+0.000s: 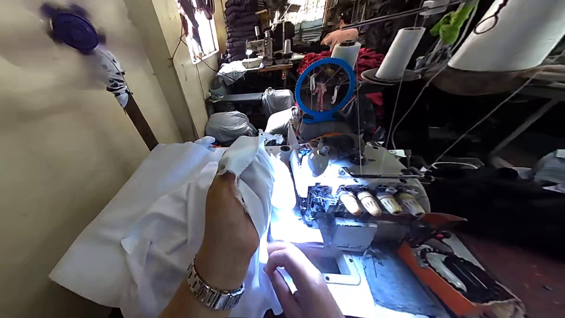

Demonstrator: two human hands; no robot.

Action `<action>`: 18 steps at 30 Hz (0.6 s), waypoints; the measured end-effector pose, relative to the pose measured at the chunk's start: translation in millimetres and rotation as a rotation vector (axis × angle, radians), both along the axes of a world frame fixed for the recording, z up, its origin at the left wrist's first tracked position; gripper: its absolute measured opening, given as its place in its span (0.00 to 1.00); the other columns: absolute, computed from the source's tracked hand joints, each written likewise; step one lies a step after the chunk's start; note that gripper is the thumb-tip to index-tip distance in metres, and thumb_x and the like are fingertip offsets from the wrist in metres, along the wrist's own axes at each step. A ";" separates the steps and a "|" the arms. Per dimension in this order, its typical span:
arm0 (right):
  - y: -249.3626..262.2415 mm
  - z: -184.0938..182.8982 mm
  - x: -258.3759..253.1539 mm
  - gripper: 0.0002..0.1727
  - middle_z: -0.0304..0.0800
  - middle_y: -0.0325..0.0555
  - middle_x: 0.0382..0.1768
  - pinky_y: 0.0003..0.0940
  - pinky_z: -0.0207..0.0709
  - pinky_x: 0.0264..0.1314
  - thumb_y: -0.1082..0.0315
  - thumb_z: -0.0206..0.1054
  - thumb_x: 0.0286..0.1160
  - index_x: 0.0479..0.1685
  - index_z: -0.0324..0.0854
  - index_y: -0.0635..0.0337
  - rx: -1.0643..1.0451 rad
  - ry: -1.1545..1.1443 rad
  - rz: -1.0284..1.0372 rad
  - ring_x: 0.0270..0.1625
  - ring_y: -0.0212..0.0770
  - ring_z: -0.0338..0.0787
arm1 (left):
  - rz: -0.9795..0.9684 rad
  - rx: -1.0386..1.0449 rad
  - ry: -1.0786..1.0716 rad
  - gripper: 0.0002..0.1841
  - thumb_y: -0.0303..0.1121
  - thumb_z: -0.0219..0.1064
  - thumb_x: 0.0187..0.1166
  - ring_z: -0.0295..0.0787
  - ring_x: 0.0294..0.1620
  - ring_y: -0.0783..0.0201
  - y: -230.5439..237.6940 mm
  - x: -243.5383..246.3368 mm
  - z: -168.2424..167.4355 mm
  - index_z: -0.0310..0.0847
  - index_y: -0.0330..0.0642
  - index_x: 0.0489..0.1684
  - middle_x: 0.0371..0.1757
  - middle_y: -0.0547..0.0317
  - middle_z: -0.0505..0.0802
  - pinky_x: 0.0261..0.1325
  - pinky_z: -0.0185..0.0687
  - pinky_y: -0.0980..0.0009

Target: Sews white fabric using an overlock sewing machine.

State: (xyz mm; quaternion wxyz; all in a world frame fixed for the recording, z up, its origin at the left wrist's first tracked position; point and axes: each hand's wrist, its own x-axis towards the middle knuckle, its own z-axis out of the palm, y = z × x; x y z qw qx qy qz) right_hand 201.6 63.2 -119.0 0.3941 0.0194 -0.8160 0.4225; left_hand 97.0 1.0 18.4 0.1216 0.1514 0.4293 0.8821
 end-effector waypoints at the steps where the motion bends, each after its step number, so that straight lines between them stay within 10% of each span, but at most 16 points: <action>1: 1.4 -0.4 0.1 0.06 0.92 0.50 0.41 0.28 0.82 0.57 0.78 0.62 0.75 0.35 0.85 0.62 0.017 0.004 -0.026 0.50 0.37 0.91 | 0.007 0.001 0.004 0.15 0.35 0.47 0.93 0.92 0.47 0.74 -0.3 -0.3 0.1 0.83 0.49 0.53 0.44 0.65 0.93 0.50 0.90 0.74; 5: 3.8 13.7 15.6 0.14 0.87 0.47 0.41 0.18 0.75 0.59 0.76 0.56 0.80 0.40 0.90 0.57 -0.026 -0.018 -0.144 0.51 0.30 0.84 | 0.059 0.009 0.018 0.15 0.35 0.46 0.94 0.92 0.49 0.73 -6.4 -5.2 3.2 0.82 0.47 0.55 0.45 0.63 0.93 0.52 0.90 0.73; 8: -5.2 14.1 15.3 0.16 0.87 0.54 0.48 0.31 0.79 0.62 0.62 0.61 0.85 0.56 0.91 0.59 -0.067 -0.079 0.008 0.56 0.39 0.85 | 0.080 -0.004 -0.008 0.16 0.37 0.46 0.94 0.92 0.50 0.74 -3.2 -1.3 5.4 0.82 0.48 0.57 0.46 0.64 0.92 0.52 0.90 0.73; 12: -21.3 9.4 8.7 0.11 0.89 0.57 0.39 0.41 0.85 0.47 0.62 0.74 0.74 0.36 0.90 0.63 0.036 -0.140 -0.019 0.43 0.47 0.89 | 0.154 0.111 -0.013 0.14 0.35 0.46 0.94 0.92 0.45 0.73 -1.0 0.8 10.5 0.81 0.47 0.50 0.41 0.65 0.92 0.49 0.91 0.73; 15: -5.9 41.8 20.5 0.08 0.91 0.54 0.39 0.41 0.86 0.45 0.66 0.72 0.75 0.35 0.92 0.60 0.126 -0.194 -0.044 0.41 0.45 0.91 | 0.372 0.161 0.349 0.16 0.30 0.42 0.92 0.91 0.49 0.73 -36.4 -5.0 22.5 0.80 0.44 0.52 0.43 0.66 0.93 0.54 0.90 0.73; 18: 16.6 106.6 44.1 0.08 0.91 0.53 0.42 0.31 0.83 0.46 0.64 0.73 0.77 0.37 0.93 0.59 0.212 -0.151 0.026 0.43 0.38 0.89 | 0.588 -0.101 0.796 0.14 0.23 0.50 0.84 0.87 0.35 0.76 -102.3 2.6 31.4 0.80 0.39 0.30 0.28 0.66 0.88 0.40 0.82 0.79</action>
